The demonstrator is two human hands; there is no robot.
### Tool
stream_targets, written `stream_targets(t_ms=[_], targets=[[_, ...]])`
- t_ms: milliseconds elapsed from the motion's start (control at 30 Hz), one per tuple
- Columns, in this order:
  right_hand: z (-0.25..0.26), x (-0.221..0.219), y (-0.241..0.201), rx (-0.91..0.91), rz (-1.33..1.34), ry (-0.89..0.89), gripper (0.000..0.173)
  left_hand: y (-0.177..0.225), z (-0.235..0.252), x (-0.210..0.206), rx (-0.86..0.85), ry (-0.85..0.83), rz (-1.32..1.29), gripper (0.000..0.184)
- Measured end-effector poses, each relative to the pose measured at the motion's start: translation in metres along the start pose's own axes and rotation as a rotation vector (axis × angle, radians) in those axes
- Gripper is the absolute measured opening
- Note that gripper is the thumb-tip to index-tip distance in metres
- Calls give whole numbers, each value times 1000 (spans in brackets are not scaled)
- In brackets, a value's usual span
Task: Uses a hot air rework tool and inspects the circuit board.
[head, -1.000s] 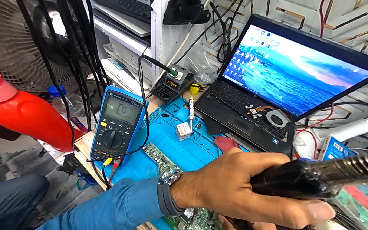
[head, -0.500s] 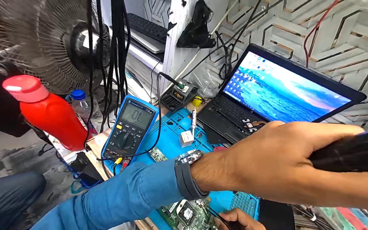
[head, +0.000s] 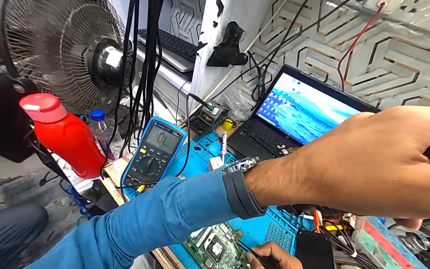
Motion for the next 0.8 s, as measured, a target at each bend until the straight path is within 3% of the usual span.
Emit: stream_targets(t_ms=[800], targets=[[0,0,0,-8,-12,3,9,8,9,-5,-13,1,-42,15]])
Point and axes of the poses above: each hand's wrist, its own z-axis towards the middle knuckle, its own x-axis out of the back of the hand, y = z × x, the point moved 2 cm from there along z, towards the middle knuckle, and after that the axes turned 14 degrees about -z, right-handed, at the moved point
